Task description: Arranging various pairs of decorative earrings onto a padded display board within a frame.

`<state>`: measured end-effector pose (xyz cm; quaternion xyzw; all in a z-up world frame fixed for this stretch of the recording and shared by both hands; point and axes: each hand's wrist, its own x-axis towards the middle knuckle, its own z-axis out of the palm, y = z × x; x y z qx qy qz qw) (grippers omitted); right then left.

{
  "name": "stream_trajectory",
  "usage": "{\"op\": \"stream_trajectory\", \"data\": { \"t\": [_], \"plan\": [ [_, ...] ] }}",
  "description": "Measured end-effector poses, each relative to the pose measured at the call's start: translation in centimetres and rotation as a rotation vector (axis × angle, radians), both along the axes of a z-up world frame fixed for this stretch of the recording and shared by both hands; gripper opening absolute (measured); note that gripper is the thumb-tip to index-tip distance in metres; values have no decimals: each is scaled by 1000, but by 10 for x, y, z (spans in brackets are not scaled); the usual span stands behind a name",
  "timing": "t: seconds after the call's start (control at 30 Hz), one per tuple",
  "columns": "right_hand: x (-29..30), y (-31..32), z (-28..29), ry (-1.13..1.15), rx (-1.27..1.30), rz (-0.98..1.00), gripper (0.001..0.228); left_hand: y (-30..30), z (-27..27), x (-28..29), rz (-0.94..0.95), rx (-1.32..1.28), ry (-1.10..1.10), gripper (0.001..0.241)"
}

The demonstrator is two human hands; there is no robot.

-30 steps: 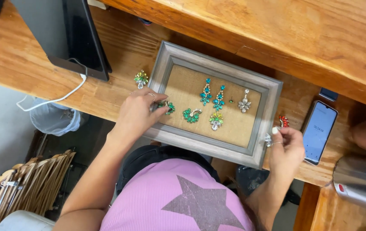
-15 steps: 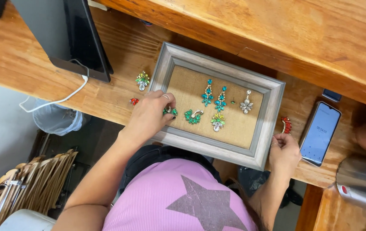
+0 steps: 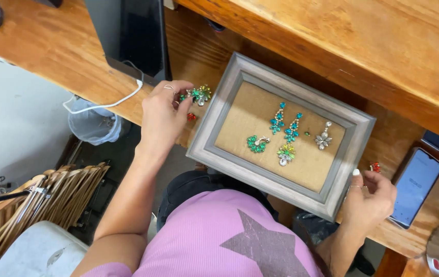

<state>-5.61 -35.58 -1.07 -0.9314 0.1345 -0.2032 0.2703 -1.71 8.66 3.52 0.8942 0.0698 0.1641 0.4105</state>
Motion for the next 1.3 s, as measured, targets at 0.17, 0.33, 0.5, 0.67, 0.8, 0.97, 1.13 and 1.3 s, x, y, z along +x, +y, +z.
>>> {"op": "stream_trajectory", "data": {
  "t": [0.17,0.33,0.5,0.67,0.8,0.97,1.13,1.3],
  "plan": [
    [5,10,-2,-20,2,49,14,20,-30,-8,40,128,108,28],
    [12,13,-3,-101,-27,93,14,16,-56,1,32,98,110,29],
    [19,28,14,-81,33,69,6,8,-65,10,0,158,98,30],
    [40,25,-2,1,-93,122,14,-16,-34,-3,94,455,188,31],
    [65,42,16,196,-119,191,25,-55,20,-18,-94,468,-19,45],
    [105,54,12,411,-168,204,30,-115,16,-6,-464,359,-106,36],
    [113,58,-10,339,-312,220,24,-144,6,33,-601,351,-40,32],
    [102,58,-1,397,-92,209,18,-150,-14,64,-512,388,147,28]
  ]
}}
